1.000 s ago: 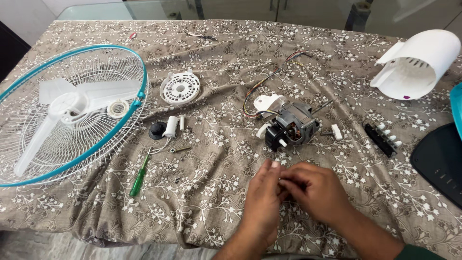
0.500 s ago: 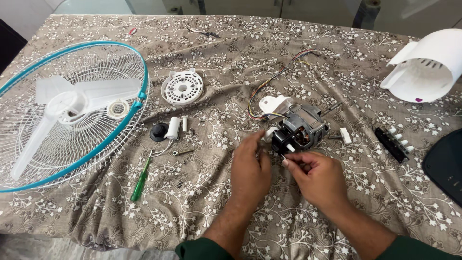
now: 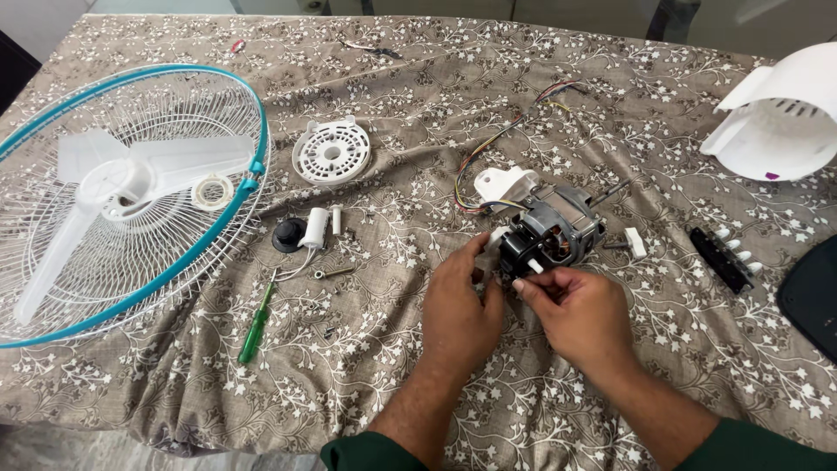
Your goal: The person assembles an electric fan on a table. They use a screwdriver to tighten screws on the motor, attach a white plastic housing, and insert a white plastic rod into the motor shaft.
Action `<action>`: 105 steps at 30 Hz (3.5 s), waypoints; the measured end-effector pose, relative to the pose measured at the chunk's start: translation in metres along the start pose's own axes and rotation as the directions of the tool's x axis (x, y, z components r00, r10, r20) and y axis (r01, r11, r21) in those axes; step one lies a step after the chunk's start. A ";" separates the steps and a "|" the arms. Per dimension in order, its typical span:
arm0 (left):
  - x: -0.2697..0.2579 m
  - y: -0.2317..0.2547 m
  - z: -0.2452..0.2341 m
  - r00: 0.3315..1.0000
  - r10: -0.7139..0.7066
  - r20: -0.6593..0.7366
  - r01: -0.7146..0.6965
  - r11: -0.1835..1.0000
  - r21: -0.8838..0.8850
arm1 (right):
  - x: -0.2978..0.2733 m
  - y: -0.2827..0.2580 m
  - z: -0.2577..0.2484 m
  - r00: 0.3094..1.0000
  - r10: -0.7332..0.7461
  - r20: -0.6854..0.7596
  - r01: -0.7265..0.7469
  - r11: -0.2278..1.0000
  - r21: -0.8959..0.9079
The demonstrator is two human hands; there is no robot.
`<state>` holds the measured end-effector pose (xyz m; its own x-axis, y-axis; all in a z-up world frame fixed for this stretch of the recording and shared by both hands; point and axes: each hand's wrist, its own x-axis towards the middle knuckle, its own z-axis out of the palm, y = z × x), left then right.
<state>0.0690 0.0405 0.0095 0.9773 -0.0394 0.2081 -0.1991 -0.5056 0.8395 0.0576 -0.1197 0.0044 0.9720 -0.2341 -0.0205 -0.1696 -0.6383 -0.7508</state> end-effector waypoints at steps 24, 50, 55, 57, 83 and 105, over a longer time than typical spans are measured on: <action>-0.004 -0.001 -0.007 0.976 0.124 -0.180 -0.143 0.985 -0.093 | -0.006 0.020 -0.007 0.987 -0.010 0.158 0.015 0.999 -0.034; -0.048 -0.083 -0.184 0.822 -0.380 -0.424 0.565 0.632 0.530 | -0.022 0.028 -0.011 0.959 -0.260 0.109 0.259 0.966 0.023; -0.037 -0.088 -0.165 0.889 -0.152 -0.433 0.339 0.854 0.395 | -0.017 0.038 -0.012 0.979 -0.205 0.014 0.189 0.923 0.335; -0.031 -0.082 -0.148 0.901 -0.204 -0.383 0.286 0.943 0.170 | -0.011 0.039 -0.016 0.978 -0.206 -0.018 0.198 0.911 0.361; 0.057 0.052 -0.034 0.956 0.069 0.286 -0.129 0.972 0.195 | 0.013 -0.013 -0.033 0.987 -0.156 -0.049 0.162 0.971 0.174; 0.053 0.047 -0.032 0.910 0.002 0.414 -0.055 0.992 0.116 | 0.018 -0.013 -0.031 0.980 -0.171 -0.099 0.177 0.983 0.057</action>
<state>0.1088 0.0421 0.0760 0.9189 -0.3941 -0.0169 -0.2429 -0.5991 0.7629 0.0719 -0.1384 0.0348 0.9658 -0.1930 0.1732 0.0145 -0.6268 -0.7790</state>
